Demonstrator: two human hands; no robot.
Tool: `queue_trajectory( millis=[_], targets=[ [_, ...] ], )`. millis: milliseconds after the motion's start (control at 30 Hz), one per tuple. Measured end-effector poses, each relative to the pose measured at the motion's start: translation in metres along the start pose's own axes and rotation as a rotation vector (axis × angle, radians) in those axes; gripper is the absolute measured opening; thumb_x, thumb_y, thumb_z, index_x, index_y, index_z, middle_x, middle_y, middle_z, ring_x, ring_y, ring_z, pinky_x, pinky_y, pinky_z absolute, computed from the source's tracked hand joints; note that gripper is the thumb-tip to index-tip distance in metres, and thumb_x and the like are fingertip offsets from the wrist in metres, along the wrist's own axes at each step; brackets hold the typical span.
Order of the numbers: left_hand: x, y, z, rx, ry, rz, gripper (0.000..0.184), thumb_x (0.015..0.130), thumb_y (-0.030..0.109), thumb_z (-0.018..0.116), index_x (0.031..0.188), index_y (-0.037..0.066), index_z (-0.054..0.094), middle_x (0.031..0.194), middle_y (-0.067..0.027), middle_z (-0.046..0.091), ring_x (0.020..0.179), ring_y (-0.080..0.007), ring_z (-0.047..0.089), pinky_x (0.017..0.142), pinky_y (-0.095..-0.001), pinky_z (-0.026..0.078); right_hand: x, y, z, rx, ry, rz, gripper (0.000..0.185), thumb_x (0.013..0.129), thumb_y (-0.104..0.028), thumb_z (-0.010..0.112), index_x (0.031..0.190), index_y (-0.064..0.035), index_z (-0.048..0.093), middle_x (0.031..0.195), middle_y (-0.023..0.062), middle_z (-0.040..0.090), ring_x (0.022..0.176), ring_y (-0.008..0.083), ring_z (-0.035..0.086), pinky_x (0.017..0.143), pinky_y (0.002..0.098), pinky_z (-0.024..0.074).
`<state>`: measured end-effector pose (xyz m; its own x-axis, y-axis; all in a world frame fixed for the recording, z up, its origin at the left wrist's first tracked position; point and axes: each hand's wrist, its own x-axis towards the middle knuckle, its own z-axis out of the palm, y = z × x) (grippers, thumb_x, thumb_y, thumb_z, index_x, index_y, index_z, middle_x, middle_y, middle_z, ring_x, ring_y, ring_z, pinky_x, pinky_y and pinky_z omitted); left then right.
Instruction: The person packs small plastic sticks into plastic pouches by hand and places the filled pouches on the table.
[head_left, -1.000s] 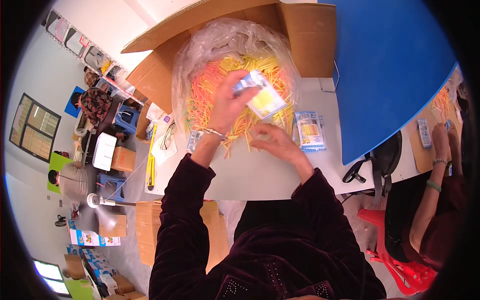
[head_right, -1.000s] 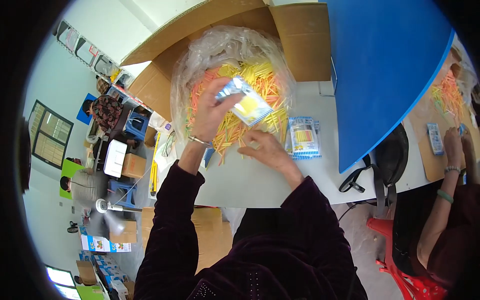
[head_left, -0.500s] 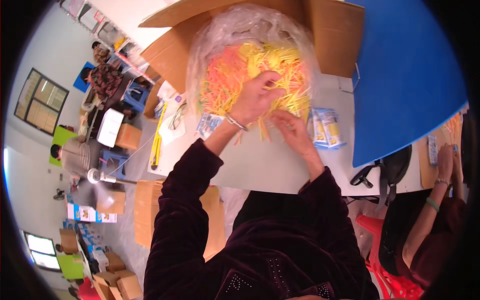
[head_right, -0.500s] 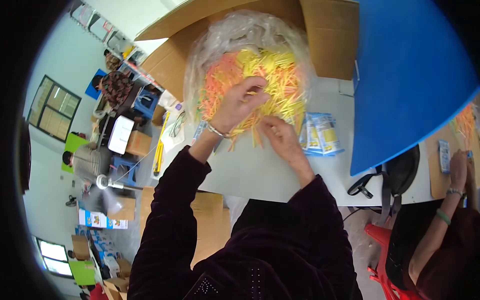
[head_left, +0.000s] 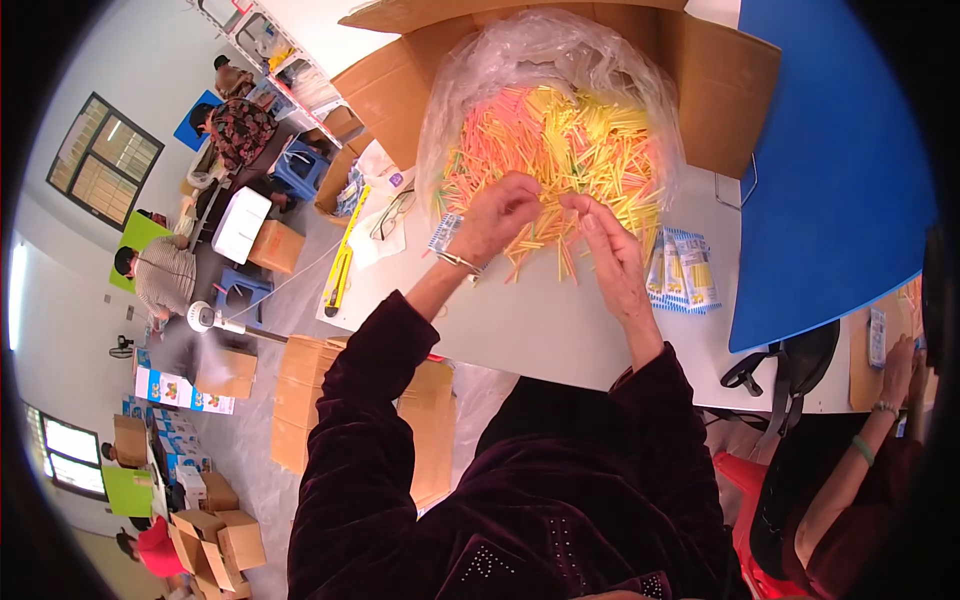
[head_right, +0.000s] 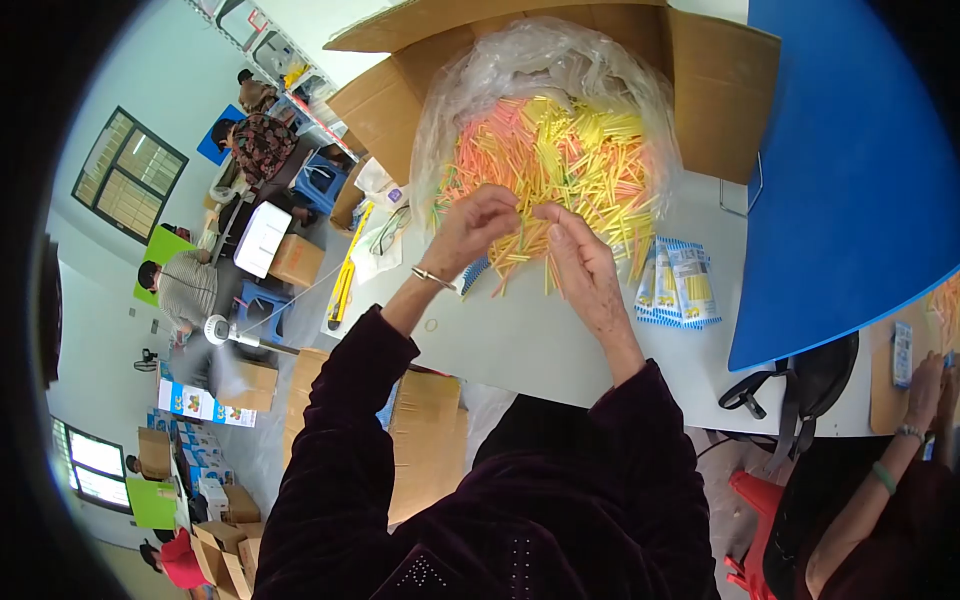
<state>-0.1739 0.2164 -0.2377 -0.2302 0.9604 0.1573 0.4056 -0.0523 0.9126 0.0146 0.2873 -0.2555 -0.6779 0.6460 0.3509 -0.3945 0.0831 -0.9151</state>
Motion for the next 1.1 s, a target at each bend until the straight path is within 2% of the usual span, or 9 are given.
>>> queue_trajectory(
  millis=[100,167,233,400,600,667,767,1000,1100],
  targets=[
    [-0.010,-0.015,-0.041,0.449,0.102,0.099,0.025,0.082,0.014,0.065,0.099,-0.001,0.055,0.087,-0.0085,0.063,0.080,-0.0162,0.061,0.071,-0.0270,0.048,0.015,0.031,0.002,-0.159,0.019,-0.131,0.039,0.095,-0.022,0.046,0.125,0.0032,0.046,0.127,0.0122,0.049,0.121,0.0204,0.042,0.101,0.0306,0.0307],
    [-0.029,-0.027,-0.063,0.800,0.187,0.050,0.039,0.075,0.027,0.072,0.097,-0.003,0.059,0.092,-0.0127,0.063,0.085,-0.0247,0.061,0.074,-0.0330,0.048,0.020,0.057,-0.002,-0.714,0.016,-0.285,0.050,0.091,-0.026,0.053,0.128,0.0050,0.041,0.132,0.0204,0.042,0.126,0.0309,0.037,0.104,0.0352,0.0278],
    [-0.044,-0.060,-0.078,0.846,0.269,-0.090,0.050,0.069,0.033,0.075,0.100,-0.001,0.057,0.093,-0.0230,0.061,0.091,-0.0361,0.058,0.079,-0.0412,0.046,0.016,0.053,0.004,-0.838,0.082,-0.246,0.052,0.089,-0.028,0.055,0.126,0.0056,0.041,0.132,0.0230,0.041,0.125,0.0343,0.037,0.104,0.0374,0.0282],
    [-0.056,-0.099,-0.073,0.794,0.366,-0.234,0.054,0.065,0.036,0.078,0.099,-0.002,0.057,0.092,-0.0205,0.062,0.087,-0.0326,0.059,0.076,-0.0392,0.047,0.014,0.050,0.004,-0.872,0.120,-0.218,0.051,0.087,-0.029,0.059,0.120,0.0068,0.045,0.127,0.0256,0.044,0.122,0.0375,0.039,0.102,0.0413,0.0300],
    [-0.055,-0.112,-0.086,0.454,0.443,-0.338,0.037,0.069,0.021,0.074,0.096,0.000,0.060,0.087,-0.0155,0.064,0.079,-0.0293,0.062,0.071,-0.0354,0.049,0.011,0.055,0.017,-0.779,0.082,-0.130,0.045,0.085,-0.025,0.061,0.114,0.0067,0.050,0.121,0.0234,0.049,0.117,0.0364,0.043,0.099,0.0400,0.0343],
    [-0.057,-0.102,-0.085,0.660,0.562,-0.207,0.031,0.073,0.016,0.071,0.097,-0.001,0.061,0.083,-0.0124,0.064,0.074,-0.0203,0.061,0.069,-0.0293,0.048,0.014,0.060,0.028,-0.782,0.083,-0.173,0.043,0.084,-0.022,0.063,0.114,0.0060,0.050,0.121,0.0222,0.050,0.115,0.0355,0.044,0.097,0.0391,0.0359],
    [-0.060,-0.078,-0.083,0.585,0.573,-0.003,0.026,0.075,0.013,0.068,0.097,0.000,0.062,0.084,-0.0115,0.065,0.075,-0.0204,0.062,0.070,-0.0291,0.048,0.020,0.064,0.046,-0.754,0.083,-0.261,0.041,0.083,-0.020,0.064,0.113,0.0050,0.052,0.120,0.0222,0.050,0.114,0.0354,0.045,0.097,0.0389,0.0364],
    [-0.059,-0.012,-0.053,0.336,0.283,0.092,0.031,0.078,0.009,0.066,0.105,0.000,0.056,0.091,-0.0092,0.063,0.082,-0.0161,0.060,0.074,-0.0282,0.047,0.029,0.047,0.078,-0.678,-0.045,-0.183,0.032,0.081,-0.020,0.062,0.103,0.0014,0.055,0.101,0.0158,0.058,0.101,0.0306,0.053,0.086,0.0412,0.0398],
    [-0.057,-0.009,-0.051,0.115,0.233,0.006,0.030,0.079,0.006,0.065,0.107,0.000,0.055,0.090,-0.0051,0.062,0.081,-0.0116,0.058,0.073,-0.0257,0.046,0.027,0.053,0.072,-0.612,-0.076,-0.004,0.027,0.081,-0.011,0.063,0.104,0.0019,0.058,0.097,0.0111,0.063,0.087,0.0206,0.060,0.074,0.0308,0.0460]
  ],
)
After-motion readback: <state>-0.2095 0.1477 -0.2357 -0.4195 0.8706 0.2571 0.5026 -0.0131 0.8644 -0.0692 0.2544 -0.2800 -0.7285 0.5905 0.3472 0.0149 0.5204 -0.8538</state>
